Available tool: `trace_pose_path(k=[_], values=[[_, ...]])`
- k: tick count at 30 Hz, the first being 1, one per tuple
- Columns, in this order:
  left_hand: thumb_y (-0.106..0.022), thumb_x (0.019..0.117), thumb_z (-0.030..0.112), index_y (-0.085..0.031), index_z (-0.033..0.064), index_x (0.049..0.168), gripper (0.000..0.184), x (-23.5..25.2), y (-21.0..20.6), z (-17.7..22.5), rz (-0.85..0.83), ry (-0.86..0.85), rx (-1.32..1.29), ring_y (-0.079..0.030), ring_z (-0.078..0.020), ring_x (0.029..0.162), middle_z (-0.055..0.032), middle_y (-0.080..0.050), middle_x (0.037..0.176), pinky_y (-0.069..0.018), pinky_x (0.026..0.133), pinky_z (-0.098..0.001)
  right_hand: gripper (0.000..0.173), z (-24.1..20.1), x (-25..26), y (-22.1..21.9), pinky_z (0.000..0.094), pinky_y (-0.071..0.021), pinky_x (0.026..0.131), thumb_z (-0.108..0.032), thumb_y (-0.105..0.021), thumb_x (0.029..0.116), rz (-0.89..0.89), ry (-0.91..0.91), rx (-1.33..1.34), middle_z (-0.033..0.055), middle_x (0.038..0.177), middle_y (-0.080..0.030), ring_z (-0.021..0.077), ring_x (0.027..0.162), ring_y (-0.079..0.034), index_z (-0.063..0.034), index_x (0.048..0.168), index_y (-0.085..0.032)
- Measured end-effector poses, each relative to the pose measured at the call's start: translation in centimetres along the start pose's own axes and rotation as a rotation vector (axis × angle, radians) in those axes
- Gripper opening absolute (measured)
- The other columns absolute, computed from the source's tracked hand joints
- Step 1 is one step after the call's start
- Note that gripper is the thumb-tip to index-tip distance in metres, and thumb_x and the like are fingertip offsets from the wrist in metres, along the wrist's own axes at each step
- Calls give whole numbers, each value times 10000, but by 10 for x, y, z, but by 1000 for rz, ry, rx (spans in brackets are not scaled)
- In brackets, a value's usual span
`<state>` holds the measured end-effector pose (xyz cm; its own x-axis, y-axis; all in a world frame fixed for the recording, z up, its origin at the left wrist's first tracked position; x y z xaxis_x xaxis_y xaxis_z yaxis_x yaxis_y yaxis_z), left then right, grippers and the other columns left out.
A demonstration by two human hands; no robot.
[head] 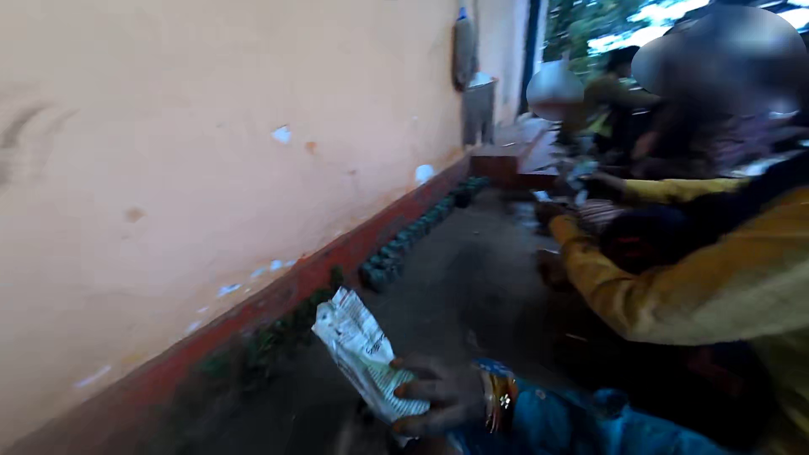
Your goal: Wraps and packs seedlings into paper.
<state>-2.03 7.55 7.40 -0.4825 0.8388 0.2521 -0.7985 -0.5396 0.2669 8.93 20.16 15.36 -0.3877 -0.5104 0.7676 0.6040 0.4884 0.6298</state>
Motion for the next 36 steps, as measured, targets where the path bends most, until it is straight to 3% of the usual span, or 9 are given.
trace_pose_path(k=[3, 6, 9, 14, 17, 24, 29, 31, 36], values=[[-510, 1031, 138, -426, -130, 1343, 420, -14, 31, -26, 340, 85, -273, -680, -44, 998, -40, -684, 1113, -585, 907, -297, 276, -3, 3, -89, 472, -433, 1139, -123, -646, 988, -15, -29, 136, 134, 1428, -583, 378, 1380, -491, -208, 1245, -693], [-574, 973, 150, -524, -122, 1273, 408, -23, 66, -45, 661, 228, -248, -701, -85, 924, -97, -707, 1031, -594, 865, -296, 364, 5, 2, -141, 489, -451, 1132, 57, -629, 917, 3, -257, 305, 195, 1460, -559, 406, 1395, -488, -86, 1249, -673], [-646, 915, 160, -463, -124, 1347, 549, -24, 89, -40, 845, 224, -183, -697, -101, 988, -153, -680, 1121, -587, 895, -273, 566, 26, -19, -165, 431, -468, 1120, -24, -614, 857, 79, -634, 521, 270, 1498, -480, 328, 1398, -498, 91, 1394, -479], [-795, 827, 375, -428, -100, 1441, 859, -12, 79, -49, 626, 348, 259, -678, -182, 1111, -194, -668, 1239, -557, 989, -365, 924, 48, -62, -196, 358, -478, 1106, -596, -581, 944, -17, -1075, 1037, 170, 1525, -478, 172, 1349, -532, 48, 1547, -311], [-840, 788, 331, -356, -14, 1545, 962, -2, 49, -63, 478, 479, 428, -581, -342, 1291, -228, -550, 1438, -476, 1089, -510, 891, 46, -63, -194, 276, -502, 1039, -527, -595, 949, 53, -1175, 1134, 151, 1377, -582, 78, 1213, -594, 121, 1492, -316], [-804, 816, 337, -421, -27, 1503, 867, 1, 46, -63, 488, 297, 406, -598, -284, 1283, -204, -560, 1440, -519, 1055, -441, 635, 51, -62, -182, 226, -498, 1043, -231, -525, 1015, 173, -1334, 1149, 142, 1358, -572, 45, 1205, -593, 121, 1485, -281], [-764, 867, 246, -427, 27, 1525, 771, 0, 44, -63, 406, 373, 404, -621, -262, 1257, -170, -575, 1439, -517, 1055, -445, 763, 43, -79, -199, 273, -581, 864, -568, -363, 1017, 144, -1447, 1259, 89, 1206, -647, 78, 1037, -663, 71, 1434, -353], [-714, 890, 243, -469, 13, 1494, 692, -2, 50, -66, 439, 328, 297, -650, -183, 1199, -140, -625, 1376, -542, 1023, -363, 881, 47, -80, -197, 309, -577, 916, -661, -350, 996, 190, -1406, 1260, 102, 1281, -631, 109, 1114, -649, 74, 1482, -341], [-576, 990, 235, -406, -96, 1481, 616, 4, 50, -49, 339, 218, -30, -661, -84, 1144, -130, -641, 1338, -551, 991, -253, 795, 45, -58, -188, 362, -604, 899, -582, -680, 908, 350, -1231, 1672, 21, 1195, -693, 155, 1043, -704, -50, 1411, -372]])
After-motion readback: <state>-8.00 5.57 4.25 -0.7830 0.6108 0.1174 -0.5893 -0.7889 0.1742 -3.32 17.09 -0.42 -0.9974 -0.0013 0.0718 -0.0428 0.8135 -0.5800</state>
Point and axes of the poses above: each hand's wrist, its own x-axis towards the middle knuckle, its own y-axis out of the back of the hand, z = x × y, the point moved 9 cm from there along x, towards the middle knuckle
